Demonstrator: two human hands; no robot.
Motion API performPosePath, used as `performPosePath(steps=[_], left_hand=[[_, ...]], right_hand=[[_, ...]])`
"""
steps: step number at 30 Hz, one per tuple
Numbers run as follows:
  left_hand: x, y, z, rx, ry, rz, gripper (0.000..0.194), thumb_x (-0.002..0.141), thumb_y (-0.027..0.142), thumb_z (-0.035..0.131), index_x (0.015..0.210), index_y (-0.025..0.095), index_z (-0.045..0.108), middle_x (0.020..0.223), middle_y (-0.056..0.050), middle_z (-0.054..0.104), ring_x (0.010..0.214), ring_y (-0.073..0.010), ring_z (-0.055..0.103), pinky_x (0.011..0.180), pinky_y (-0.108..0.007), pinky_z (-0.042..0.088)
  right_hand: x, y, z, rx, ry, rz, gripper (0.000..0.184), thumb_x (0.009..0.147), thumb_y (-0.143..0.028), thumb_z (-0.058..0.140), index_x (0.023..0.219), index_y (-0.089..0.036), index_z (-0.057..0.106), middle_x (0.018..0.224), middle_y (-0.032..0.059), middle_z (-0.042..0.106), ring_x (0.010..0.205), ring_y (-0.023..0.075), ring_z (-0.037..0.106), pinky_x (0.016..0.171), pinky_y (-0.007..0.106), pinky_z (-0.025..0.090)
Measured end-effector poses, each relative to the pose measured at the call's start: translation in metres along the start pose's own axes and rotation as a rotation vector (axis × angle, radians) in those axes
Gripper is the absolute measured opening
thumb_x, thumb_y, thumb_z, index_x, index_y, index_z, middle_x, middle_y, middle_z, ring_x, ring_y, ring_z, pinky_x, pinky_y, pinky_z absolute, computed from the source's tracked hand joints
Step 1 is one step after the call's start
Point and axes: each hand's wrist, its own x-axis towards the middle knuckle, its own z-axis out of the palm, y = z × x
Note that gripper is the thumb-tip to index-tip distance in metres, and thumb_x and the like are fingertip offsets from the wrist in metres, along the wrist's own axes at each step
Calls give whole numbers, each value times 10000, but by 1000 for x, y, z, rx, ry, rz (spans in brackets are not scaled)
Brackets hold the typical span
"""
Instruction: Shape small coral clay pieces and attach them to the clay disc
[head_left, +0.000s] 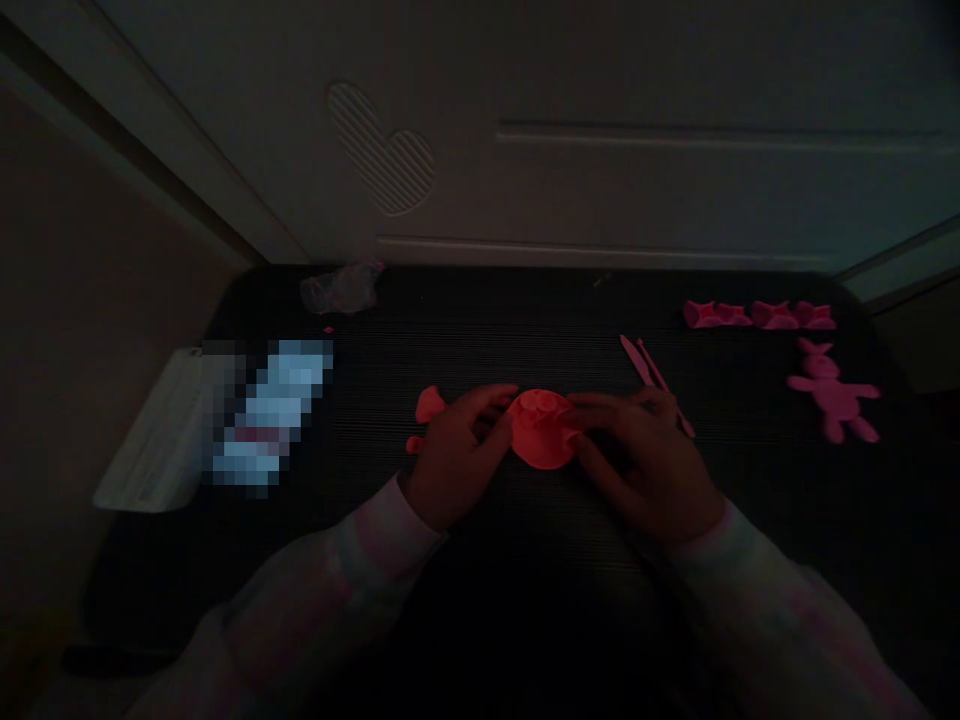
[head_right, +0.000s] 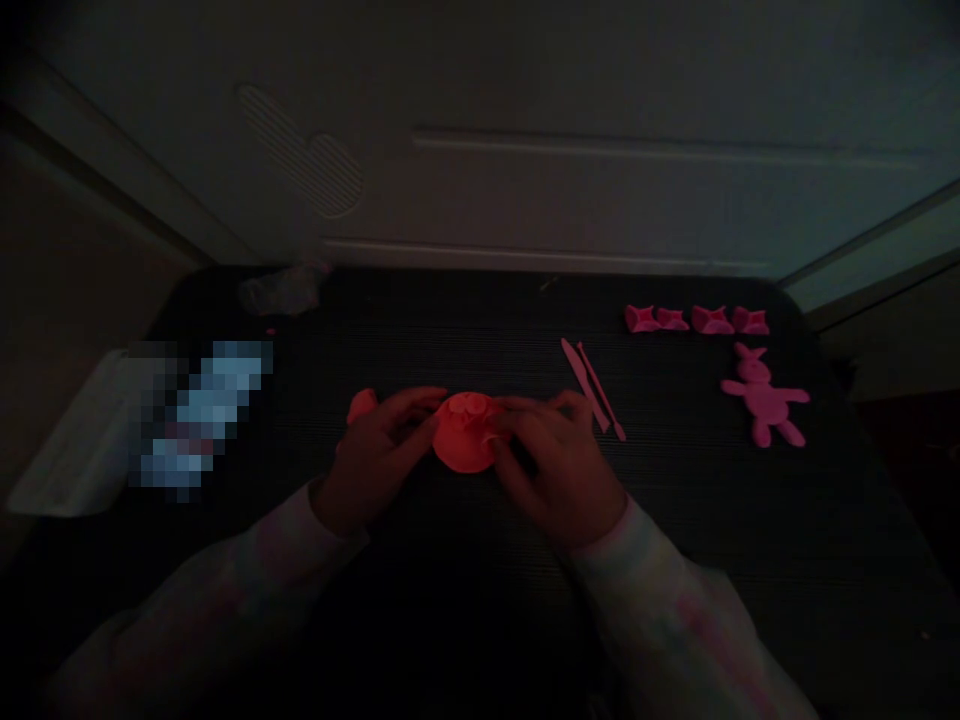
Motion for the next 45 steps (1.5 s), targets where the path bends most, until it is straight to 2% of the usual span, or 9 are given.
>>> performPosePath(steps=[5,8,15,26,30,38,45], left_hand=[[0,0,0,19,2,10,284,737,166,498,1019,169,533,929,-40,612,799,-121,582,714,-288,491],[0,0,-1,17,-1,12,287,734,146,492,1017,173,533,934,-35,615,800,-118,581,707,-284,492],[1,3,-2,11,-7,-45,284,736,132,474,1012,167,530,959,-41,619,812,-126,585,716,-308,492],[1,-6,-2,-7,-31,-7,301,750,150,461,1044,178,515,968,-35,607,857,-130,577,760,-317,481],[1,-4,-2,-31,-34,-15,304,743,141,464,1039,181,517,968,-40,609,860,-138,581,756,-328,485],[1,-4,-1,-45,-33,-6,288,741,148,470,1022,182,524,958,-42,613,853,-138,585,762,-325,484],[1,-4,-1,15,-16,25,268,747,160,476,1010,181,529,930,-37,618,844,-144,588,759,-343,487]], right_hand=[[0,1,1,58,-31,1,148,746,-151,507,882,-209,515,910,42,660,757,172,605,751,389,364],[0,3,0,171,-11,92,126,750,-171,513,869,-209,525,890,48,658,777,181,604,766,401,386],[-4,8,2,609,3,376,83,745,-215,544,827,-225,553,888,37,626,890,195,577,798,388,449],[-2,4,-2,860,120,504,54,741,-195,557,776,-237,566,823,6,644,837,165,598,737,307,490],[-4,6,0,755,62,438,69,743,-196,552,804,-227,560,840,17,634,855,172,588,756,328,479],[0,5,2,356,-33,161,110,747,-164,513,843,-215,526,854,44,631,822,187,587,778,398,435],[0,6,4,98,-32,84,98,731,-190,531,826,-210,533,877,53,632,919,231,559,794,430,384]])
